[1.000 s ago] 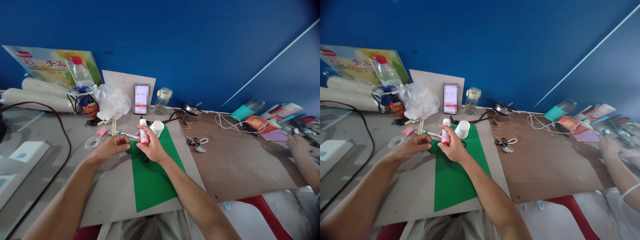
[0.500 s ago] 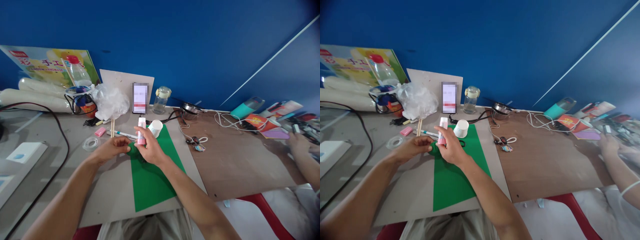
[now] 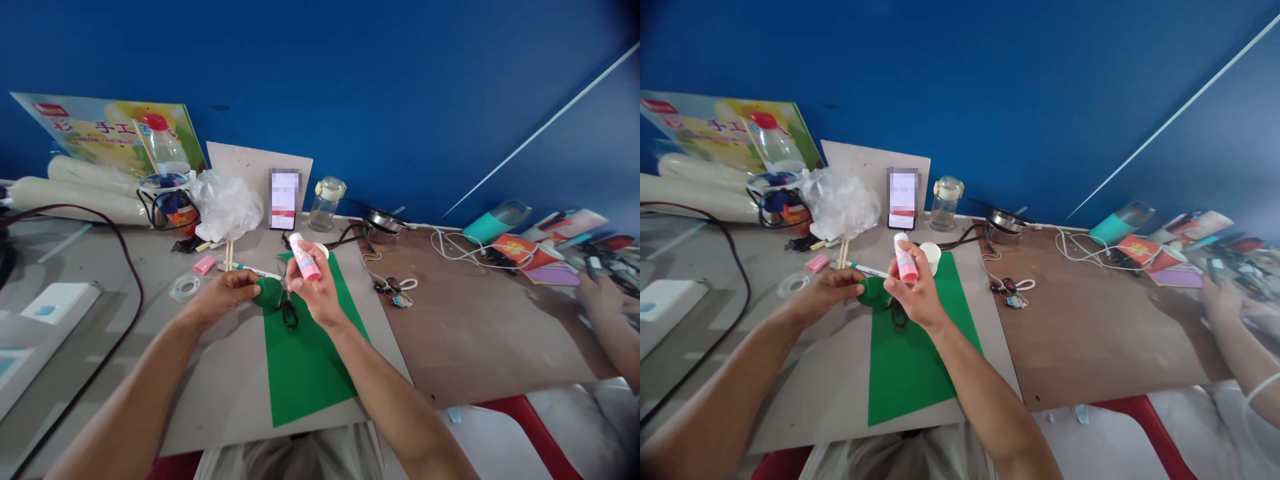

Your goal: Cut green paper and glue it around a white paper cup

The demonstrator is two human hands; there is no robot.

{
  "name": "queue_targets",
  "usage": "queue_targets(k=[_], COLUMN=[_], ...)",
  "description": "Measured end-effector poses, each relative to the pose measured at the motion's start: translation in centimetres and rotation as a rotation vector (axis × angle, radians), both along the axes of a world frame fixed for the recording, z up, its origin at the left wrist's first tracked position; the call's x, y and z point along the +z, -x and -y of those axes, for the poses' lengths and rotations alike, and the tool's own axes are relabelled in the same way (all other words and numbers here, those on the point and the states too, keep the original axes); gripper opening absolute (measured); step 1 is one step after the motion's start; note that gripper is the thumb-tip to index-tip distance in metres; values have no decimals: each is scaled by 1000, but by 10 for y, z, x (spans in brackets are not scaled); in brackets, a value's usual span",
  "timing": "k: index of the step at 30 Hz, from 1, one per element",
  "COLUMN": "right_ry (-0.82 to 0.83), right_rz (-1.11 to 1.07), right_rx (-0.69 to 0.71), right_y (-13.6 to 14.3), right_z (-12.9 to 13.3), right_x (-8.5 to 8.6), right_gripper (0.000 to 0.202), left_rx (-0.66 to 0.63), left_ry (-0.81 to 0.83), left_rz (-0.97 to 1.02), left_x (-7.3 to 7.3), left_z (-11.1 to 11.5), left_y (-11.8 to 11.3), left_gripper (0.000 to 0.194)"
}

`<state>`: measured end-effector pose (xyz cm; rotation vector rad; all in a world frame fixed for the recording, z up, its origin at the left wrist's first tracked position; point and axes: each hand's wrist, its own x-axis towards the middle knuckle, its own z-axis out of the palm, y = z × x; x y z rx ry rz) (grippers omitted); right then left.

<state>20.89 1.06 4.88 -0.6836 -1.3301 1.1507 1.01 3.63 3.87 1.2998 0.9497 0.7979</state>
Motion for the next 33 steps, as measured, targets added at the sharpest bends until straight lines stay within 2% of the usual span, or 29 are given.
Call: queue_targets(k=[2,6,14,21,28,33], right_ry=[57,154,157,222,469,481], right_rz=[-107,-164,-48,-63,-398,-451], right_rx=[58,76,-71,-114,-30,-35], right_y=[-1,-3,0,2,3,0], right_z=[1,3,6,2,-9,-10], right_x=[6,13,13,7,4,7], right_gripper=[57,38,36,34,33,29], left_rx=[25,17,12,11,44,56], left_ry=[12,20,14,79,117,111], left_rz=[27,70,82,68,117,146], left_x=[0,-1,-5,-4,-3,-6], left_z=[0,0,-1,1,2,0], left_y=[1,4,3,-1,-7,-3], left_gripper=[20,21,22,21,22,22])
